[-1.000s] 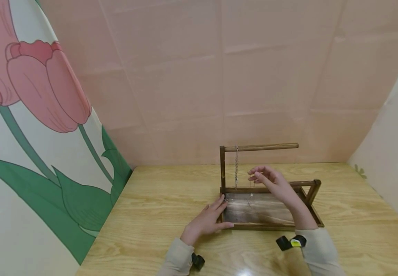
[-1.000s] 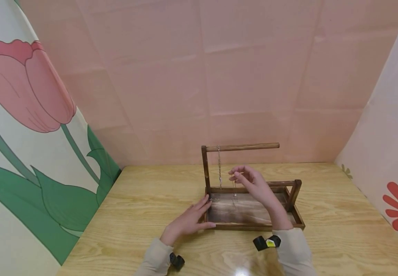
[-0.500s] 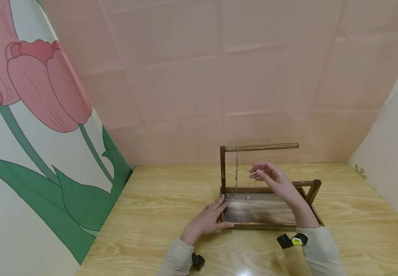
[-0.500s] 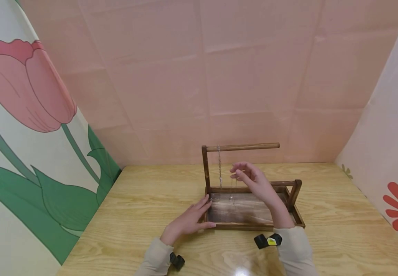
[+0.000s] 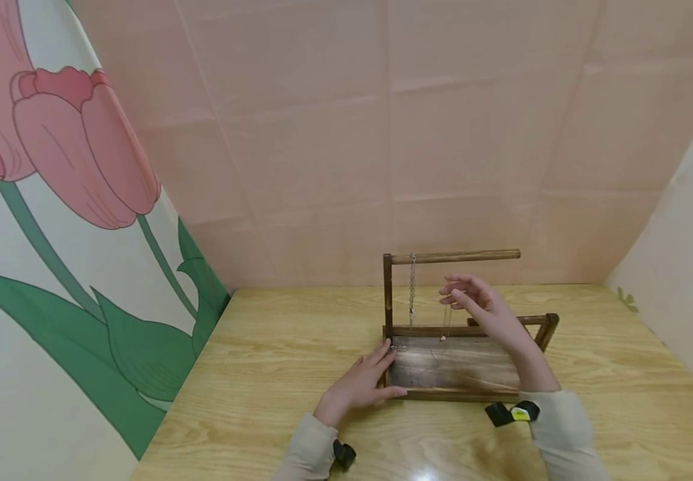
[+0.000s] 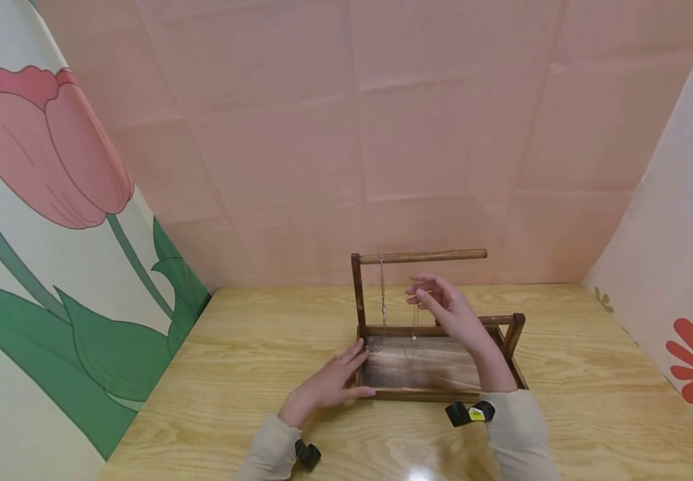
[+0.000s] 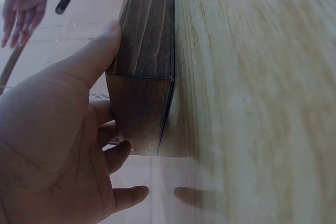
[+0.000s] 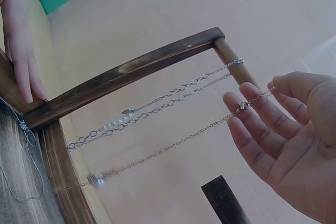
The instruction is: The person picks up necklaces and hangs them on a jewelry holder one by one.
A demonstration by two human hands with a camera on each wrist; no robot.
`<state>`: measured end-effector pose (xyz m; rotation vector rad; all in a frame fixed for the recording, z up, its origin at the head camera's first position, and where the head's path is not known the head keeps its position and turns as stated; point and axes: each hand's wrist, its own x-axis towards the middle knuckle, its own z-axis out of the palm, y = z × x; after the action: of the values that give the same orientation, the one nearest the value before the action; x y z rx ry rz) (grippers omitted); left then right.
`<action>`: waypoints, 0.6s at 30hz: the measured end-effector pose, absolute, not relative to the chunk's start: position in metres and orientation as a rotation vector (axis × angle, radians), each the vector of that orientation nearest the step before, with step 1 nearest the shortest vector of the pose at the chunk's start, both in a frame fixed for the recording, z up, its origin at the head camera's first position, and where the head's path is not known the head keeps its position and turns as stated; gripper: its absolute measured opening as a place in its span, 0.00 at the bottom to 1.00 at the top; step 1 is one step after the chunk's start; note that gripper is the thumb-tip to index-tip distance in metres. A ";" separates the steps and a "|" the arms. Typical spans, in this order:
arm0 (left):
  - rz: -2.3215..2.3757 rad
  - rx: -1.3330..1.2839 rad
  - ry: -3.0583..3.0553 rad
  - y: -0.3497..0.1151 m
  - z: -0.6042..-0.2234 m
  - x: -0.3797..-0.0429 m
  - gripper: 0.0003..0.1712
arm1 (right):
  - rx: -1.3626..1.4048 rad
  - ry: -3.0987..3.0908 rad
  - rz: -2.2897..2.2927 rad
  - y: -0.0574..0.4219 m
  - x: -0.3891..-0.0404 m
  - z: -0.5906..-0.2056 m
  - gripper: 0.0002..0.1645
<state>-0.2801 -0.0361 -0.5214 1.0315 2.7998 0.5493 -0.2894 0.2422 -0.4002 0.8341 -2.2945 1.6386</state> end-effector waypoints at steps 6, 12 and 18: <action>0.553 1.036 2.800 -0.036 -0.521 -0.280 0.50 | 0.816 -2.296 1.641 0.245 -0.290 -0.399 0.21; 0.553 1.028 2.793 -0.037 -0.522 -0.280 0.51 | 0.812 -2.285 1.625 0.247 -0.292 -0.399 0.22; 0.558 1.018 2.786 -0.037 -0.522 -0.280 0.51 | 0.816 -2.276 1.584 0.252 -0.295 -0.400 0.21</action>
<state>-0.2805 -0.0369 -0.5219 1.0178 2.7855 0.5583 -0.2947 0.2519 -0.4000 0.8155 -2.2758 1.5844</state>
